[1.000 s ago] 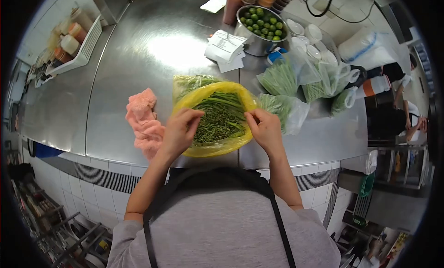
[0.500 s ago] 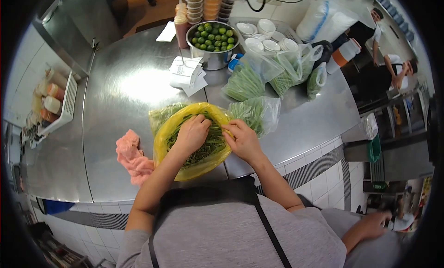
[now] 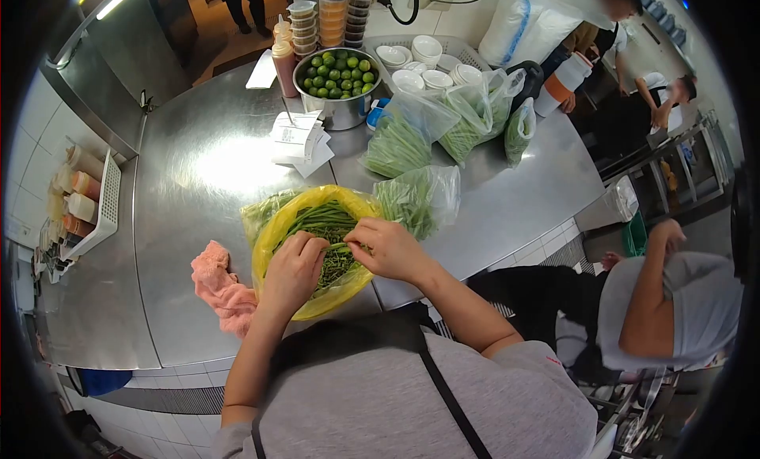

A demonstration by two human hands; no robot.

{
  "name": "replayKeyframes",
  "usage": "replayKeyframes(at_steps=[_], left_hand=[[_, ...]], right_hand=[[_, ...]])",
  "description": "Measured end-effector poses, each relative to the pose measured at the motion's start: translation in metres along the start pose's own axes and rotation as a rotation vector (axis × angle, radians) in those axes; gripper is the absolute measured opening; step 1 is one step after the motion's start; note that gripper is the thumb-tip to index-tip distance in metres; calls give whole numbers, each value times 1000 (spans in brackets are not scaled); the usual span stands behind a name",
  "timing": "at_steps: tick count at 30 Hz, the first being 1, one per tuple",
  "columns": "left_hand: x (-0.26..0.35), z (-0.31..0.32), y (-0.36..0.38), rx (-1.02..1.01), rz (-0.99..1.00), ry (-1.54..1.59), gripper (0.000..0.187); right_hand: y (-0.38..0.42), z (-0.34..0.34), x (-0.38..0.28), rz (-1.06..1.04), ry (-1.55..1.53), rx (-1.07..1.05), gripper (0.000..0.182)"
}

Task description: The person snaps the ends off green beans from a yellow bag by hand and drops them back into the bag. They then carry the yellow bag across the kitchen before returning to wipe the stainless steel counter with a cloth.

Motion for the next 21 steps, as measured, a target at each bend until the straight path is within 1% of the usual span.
replayKeyframes(at_steps=[2, 6, 9, 11, 15, 17, 18, 21], left_hand=[[2, -2, -1, 13, 15, -9, 12], [6, -6, -1, 37, 17, -34, 12], [9, -6, -1, 63, 4, -31, 13], [9, -5, 0, 73, -5, -24, 14], [4, -3, 3, 115, -25, -26, 17], [3, -4, 5, 138, -26, -35, 17], [2, -2, 6, 125, -42, -12, 16], [3, -4, 6, 142, -48, 12, 15]], right_hand=[[-1, 5, 1, 47, -42, -95, 9], [-4, 3, 2, 100, -137, -81, 7], [-4, 5, 3, 107, -131, -18, 9], [-3, 6, 5, 141, -44, 30, 8], [-2, 6, -1, 125, -94, 54, 8], [-3, 11, 2, 148, -30, 34, 9], [-4, 11, 0, 127, -31, 36, 9], [-4, 16, 14, 298, -247, -19, 11]])
Point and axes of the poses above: each hand's wrist, its own y-axis away from the middle knuckle, its own z-axis out of the palm, x = y × z, the point moved 7 cm from there along -y, towards the middle knuckle, and after that the axes turned 5 degrees about z, right-handed, at the moved point
